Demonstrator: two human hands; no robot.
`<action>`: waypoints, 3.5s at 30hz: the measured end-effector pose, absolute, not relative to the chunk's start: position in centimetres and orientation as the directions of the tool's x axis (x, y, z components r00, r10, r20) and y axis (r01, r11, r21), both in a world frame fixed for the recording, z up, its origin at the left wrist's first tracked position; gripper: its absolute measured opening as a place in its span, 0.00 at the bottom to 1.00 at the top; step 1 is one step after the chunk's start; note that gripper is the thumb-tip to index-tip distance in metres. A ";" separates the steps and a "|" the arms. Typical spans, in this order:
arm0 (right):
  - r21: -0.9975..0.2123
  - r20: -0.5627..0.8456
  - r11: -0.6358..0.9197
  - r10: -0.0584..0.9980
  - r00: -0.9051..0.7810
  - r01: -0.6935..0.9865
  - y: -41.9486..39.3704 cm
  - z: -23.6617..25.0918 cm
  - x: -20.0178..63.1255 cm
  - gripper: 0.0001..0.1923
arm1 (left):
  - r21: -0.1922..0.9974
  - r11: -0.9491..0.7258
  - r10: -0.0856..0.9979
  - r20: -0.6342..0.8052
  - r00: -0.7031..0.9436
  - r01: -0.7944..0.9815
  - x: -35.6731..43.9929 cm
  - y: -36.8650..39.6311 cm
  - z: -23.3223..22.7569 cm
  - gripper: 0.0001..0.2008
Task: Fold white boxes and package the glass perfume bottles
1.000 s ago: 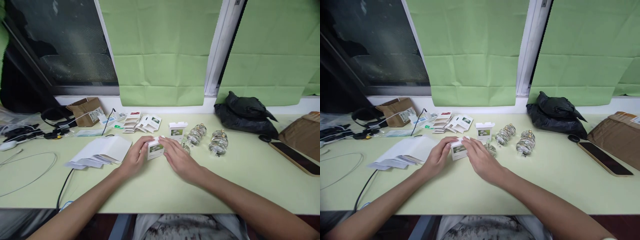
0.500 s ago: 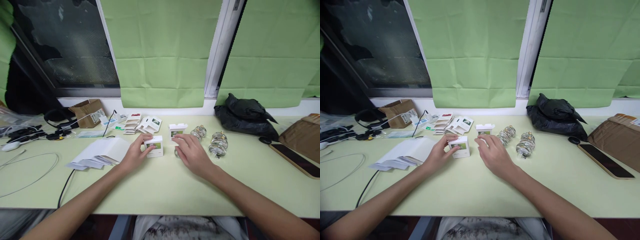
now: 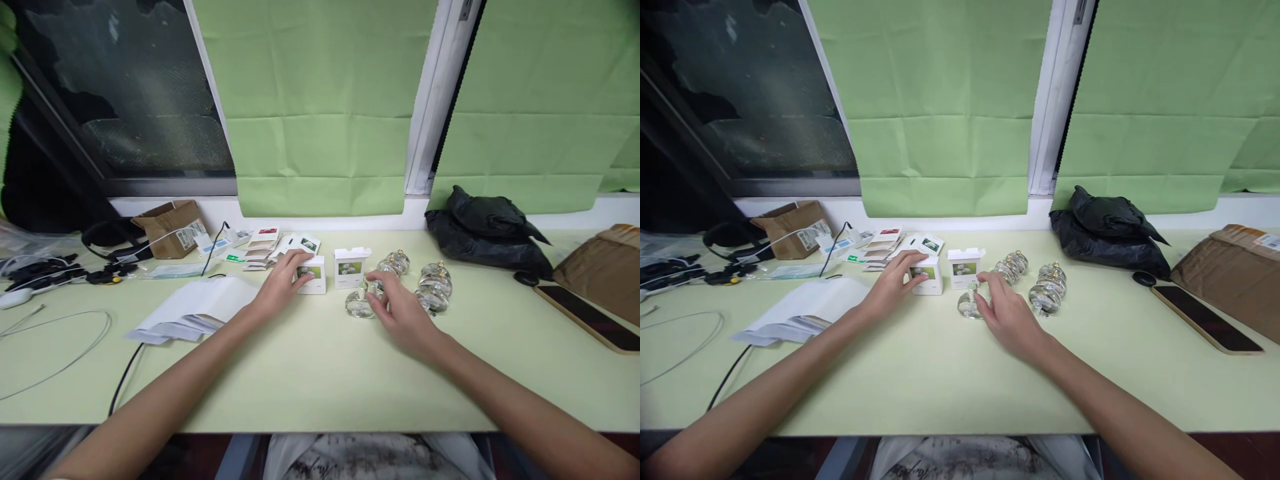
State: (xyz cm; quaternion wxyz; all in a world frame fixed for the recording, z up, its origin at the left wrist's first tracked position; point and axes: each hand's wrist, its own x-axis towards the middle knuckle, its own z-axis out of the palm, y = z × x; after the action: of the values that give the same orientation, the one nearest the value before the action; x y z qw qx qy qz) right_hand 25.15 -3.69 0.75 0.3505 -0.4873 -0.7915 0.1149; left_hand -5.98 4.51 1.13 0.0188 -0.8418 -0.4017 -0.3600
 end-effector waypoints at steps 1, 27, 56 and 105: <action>-0.540 0.419 0.485 0.864 -0.280 0.687 -3.7 0.7 25.0 0.17 | 0.244 -0.670 0.662 0.624 0.415 0.701 -5.9 4.6 1.1 0.20; -0.659 0.257 0.414 0.908 -0.330 0.628 -2.6 -0.6 25.2 0.20 | 0.102 -0.660 0.591 0.683 0.430 0.745 -2.5 3.3 2.9 0.31; -0.941 0.278 0.332 0.871 -0.405 0.068 -3.1 5.7 30.0 0.20 | 0.086 -0.855 0.476 0.522 0.708 0.511 -0.9 -2.4 4.4 0.18; -0.606 0.201 0.620 0.725 -0.659 0.498 -0.8 9.0 25.8 0.08 | 0.797 -0.578 0.801 0.513 0.309 0.176 1.6 -2.6 -1.1 0.20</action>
State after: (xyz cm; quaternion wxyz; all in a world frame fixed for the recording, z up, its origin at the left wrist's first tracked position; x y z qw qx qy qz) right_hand 25.76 -0.84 8.96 0.2189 -0.3503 -0.8731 0.2590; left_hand 1.60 -2.61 -1.08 -0.3210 -0.7427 -0.3287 -0.4871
